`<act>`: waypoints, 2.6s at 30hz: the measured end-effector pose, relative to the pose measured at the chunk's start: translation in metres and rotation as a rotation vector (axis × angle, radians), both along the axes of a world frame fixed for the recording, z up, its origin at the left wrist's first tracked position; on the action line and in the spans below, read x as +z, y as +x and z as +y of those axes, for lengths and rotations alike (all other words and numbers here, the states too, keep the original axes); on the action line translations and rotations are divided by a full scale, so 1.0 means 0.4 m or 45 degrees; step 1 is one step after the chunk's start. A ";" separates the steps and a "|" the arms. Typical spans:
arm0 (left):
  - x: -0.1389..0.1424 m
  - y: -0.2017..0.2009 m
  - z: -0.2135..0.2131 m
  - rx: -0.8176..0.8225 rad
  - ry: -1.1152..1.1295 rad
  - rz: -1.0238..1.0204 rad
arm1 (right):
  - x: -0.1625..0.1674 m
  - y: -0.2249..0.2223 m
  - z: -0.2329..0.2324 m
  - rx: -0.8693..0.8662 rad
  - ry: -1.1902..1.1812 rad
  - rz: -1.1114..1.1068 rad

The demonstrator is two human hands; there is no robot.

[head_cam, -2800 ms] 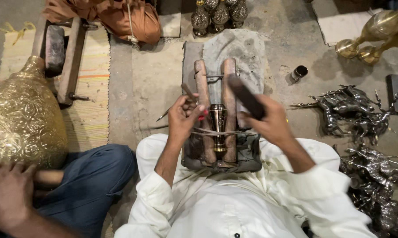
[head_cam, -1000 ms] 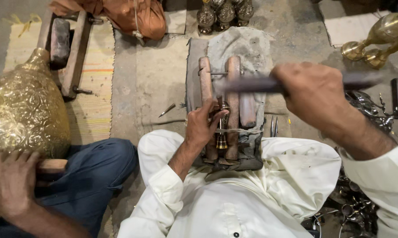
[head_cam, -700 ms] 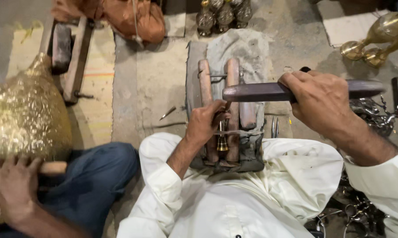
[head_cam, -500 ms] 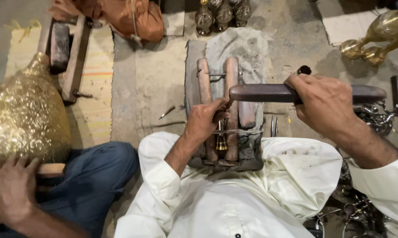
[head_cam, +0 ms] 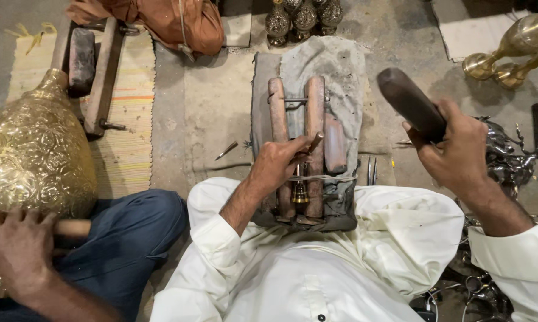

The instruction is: The person sits on the floor with a small brass vessel clamped between wooden forms on a sandbag on their lap. They hold a chisel against the vessel surface with one hand and strike it with a hammer held in the other hand, repositioning the chisel repeatedly to cut a decorative pattern into the brass, occasionally pausing to reposition the vessel or pick up a red marking tool.

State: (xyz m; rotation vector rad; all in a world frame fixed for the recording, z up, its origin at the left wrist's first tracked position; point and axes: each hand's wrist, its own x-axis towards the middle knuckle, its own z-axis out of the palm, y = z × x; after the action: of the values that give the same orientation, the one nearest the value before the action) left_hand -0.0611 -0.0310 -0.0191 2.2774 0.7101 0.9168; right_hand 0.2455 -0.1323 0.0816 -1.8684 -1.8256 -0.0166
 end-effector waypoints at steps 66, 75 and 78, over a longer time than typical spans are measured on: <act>-0.037 0.019 -0.124 0.502 -0.432 -0.467 | 0.183 -0.186 0.156 0.476 -0.186 -1.220; -0.020 0.016 -0.092 0.453 -0.328 -0.240 | 0.177 -0.159 0.141 0.349 -0.365 -1.010; -0.022 0.016 -0.085 0.402 -0.298 -0.289 | 0.159 -0.144 0.123 0.307 -0.352 -0.877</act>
State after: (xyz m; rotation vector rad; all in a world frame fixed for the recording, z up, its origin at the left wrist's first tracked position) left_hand -0.0547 -0.0651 -0.0279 1.8528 1.0326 1.1490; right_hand 0.1879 -0.0833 0.1453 -1.9579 -2.6232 -0.3825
